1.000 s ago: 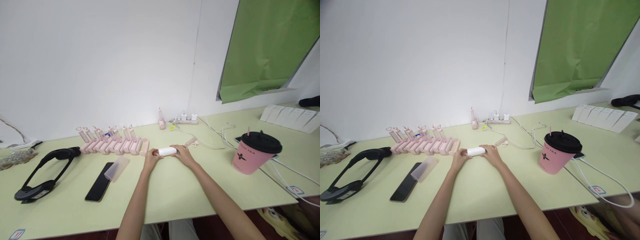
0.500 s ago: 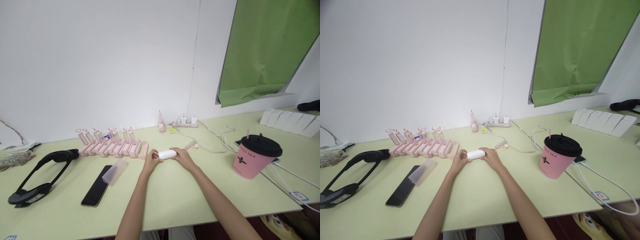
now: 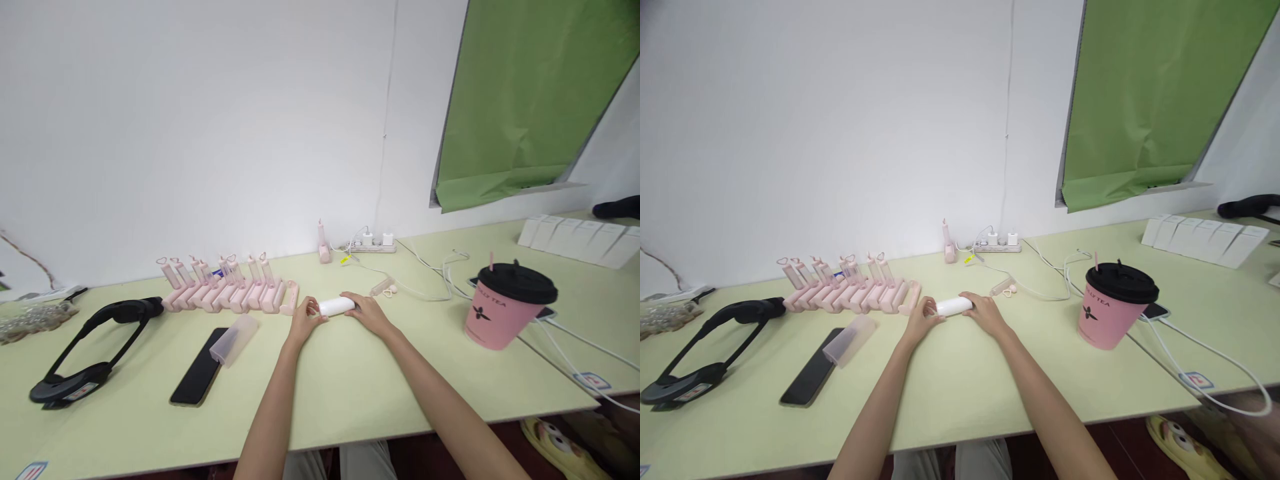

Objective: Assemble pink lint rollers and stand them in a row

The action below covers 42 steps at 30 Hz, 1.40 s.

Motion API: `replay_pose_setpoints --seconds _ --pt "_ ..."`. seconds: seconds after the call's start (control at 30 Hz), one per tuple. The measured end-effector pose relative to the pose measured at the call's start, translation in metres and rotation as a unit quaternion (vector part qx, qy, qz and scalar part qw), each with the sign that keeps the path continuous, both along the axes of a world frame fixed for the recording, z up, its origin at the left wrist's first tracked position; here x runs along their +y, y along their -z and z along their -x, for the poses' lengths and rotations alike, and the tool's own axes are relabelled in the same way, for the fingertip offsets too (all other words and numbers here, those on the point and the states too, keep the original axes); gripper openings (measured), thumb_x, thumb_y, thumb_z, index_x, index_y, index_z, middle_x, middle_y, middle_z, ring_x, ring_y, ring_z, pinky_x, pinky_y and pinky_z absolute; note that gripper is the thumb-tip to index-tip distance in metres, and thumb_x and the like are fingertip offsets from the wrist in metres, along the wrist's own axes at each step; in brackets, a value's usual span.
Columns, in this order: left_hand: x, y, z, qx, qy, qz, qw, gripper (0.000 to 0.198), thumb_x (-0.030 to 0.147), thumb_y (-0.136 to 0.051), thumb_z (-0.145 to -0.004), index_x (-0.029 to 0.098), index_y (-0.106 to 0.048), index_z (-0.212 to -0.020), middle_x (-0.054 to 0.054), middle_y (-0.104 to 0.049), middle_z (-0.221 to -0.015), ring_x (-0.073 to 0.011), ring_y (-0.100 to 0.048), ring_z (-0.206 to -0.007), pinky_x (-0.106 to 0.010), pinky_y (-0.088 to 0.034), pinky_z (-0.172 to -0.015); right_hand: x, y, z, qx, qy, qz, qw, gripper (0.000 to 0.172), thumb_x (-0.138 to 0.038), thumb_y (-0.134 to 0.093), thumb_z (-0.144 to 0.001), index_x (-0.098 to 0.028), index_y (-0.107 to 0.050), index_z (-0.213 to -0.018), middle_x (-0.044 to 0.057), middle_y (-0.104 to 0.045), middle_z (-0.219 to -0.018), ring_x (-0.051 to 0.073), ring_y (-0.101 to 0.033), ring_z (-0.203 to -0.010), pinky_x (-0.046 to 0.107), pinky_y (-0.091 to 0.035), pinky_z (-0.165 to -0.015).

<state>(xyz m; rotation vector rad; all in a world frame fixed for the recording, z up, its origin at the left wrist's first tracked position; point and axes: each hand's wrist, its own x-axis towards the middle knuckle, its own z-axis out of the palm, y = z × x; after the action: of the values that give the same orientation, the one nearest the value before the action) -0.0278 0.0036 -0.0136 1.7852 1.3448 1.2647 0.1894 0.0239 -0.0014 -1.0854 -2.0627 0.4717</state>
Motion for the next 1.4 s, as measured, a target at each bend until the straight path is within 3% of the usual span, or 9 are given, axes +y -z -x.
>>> replay_pose_setpoints --seconds 0.27,0.43,0.5,0.63,0.87,1.13,1.27,1.4 --pt "0.0008 0.0021 0.0006 0.008 -0.006 0.003 1.0 0.044 0.028 -0.075 -0.048 0.02 -0.051 -0.084 0.004 -0.056 -0.072 -0.01 -0.048 -0.066 -0.023 -0.039 -0.063 0.0006 0.0036 -0.0015 -0.003 -0.005 0.005 1.0 0.045 -0.021 -0.059 -0.07 -0.029 -0.053 -0.114 -0.002 -0.055 -0.12 0.019 -0.051 -0.11 0.034 -0.035 -0.095" --pt "-0.0004 0.0031 0.0022 0.066 -0.003 -0.04 0.997 0.022 0.036 -0.065 -0.062 0.017 -0.054 -0.063 0.0 -0.054 -0.076 -0.0121 -0.05 -0.073 -0.025 -0.038 -0.066 0.0008 0.0045 -0.0006 0.001 0.0 0.009 1.0 0.045 -0.022 -0.058 -0.07 -0.029 -0.053 -0.114 -0.001 -0.057 -0.117 0.019 -0.052 -0.107 0.034 -0.037 -0.092" --pt "0.0002 0.0044 0.0026 0.066 -0.017 -0.043 0.997 0.021 0.035 -0.066 -0.062 0.017 -0.056 -0.07 -0.001 -0.056 -0.082 -0.0128 -0.05 -0.076 -0.025 -0.038 -0.067 0.0009 0.0042 -0.0002 0.003 -0.001 0.01 1.0 0.045 -0.021 -0.058 -0.07 -0.029 -0.053 -0.113 -0.001 -0.057 -0.117 0.019 -0.052 -0.106 0.034 -0.037 -0.092" --pt "0.0034 0.0083 0.003 0.035 -0.037 -0.026 0.998 0.042 0.031 -0.072 -0.055 0.019 -0.054 -0.091 -0.001 -0.058 -0.09 -0.0125 -0.05 -0.077 -0.024 -0.037 -0.066 0.0006 0.0033 0.0001 0.003 -0.002 0.011 1.0 0.045 -0.021 -0.058 -0.07 -0.028 -0.053 -0.114 -0.001 -0.057 -0.118 0.02 -0.052 -0.107 0.034 -0.036 -0.093" --pt "0.0044 0.0081 0.0044 0.034 -0.048 0.011 0.998 0.04 0.035 -0.072 -0.052 0.017 -0.056 -0.084 0.0 -0.06 -0.08 -0.0114 -0.046 -0.07 -0.023 -0.036 -0.063 -0.0003 0.0029 0.0005 -0.007 0.003 0.011 1.0 0.045 -0.022 -0.058 -0.071 -0.029 -0.052 -0.114 -0.001 -0.057 -0.116 0.02 -0.053 -0.104 0.034 -0.038 -0.091" --pt "-0.0004 0.0032 0.003 0.055 -0.019 -0.007 0.998 0.043 0.035 -0.073 -0.049 0.018 -0.05 -0.081 0.003 -0.052 -0.078 -0.0103 -0.044 -0.071 -0.021 -0.034 -0.063 0.0022 0.0055 -0.0002 -0.003 -0.008 -0.007 1.0 0.044 -0.023 -0.058 -0.071 -0.03 -0.052 -0.114 -0.002 -0.056 -0.119 0.019 -0.052 -0.108 0.033 -0.037 -0.093" --pt "0.0013 0.0042 0.0026 0.025 -0.028 0.002 0.999 0.038 0.032 -0.07 -0.055 0.018 -0.047 -0.084 0.005 -0.048 -0.071 -0.008 -0.043 -0.062 -0.02 -0.033 -0.058 0.0028 0.0066 0.0003 0.0 0.0 -0.006 1.0 0.044 -0.024 -0.059 -0.07 -0.03 -0.052 -0.114 -0.002 -0.059 -0.114 0.019 -0.055 -0.102 0.033 -0.041 -0.088" --pt "0.006 0.007 0.0077 0.017 -0.043 -0.02 0.999 0.036 0.031 -0.068 -0.06 0.017 -0.05 -0.088 0.0 -0.053 -0.081 -0.0106 -0.048 -0.069 -0.022 -0.037 -0.061 0.0033 0.0066 0.0 -0.012 0.01 -0.016 1.0 0.044 -0.024 -0.06 -0.07 -0.029 -0.053 -0.114 0.0 -0.058 -0.115 0.019 -0.053 -0.104 0.033 -0.04 -0.089"
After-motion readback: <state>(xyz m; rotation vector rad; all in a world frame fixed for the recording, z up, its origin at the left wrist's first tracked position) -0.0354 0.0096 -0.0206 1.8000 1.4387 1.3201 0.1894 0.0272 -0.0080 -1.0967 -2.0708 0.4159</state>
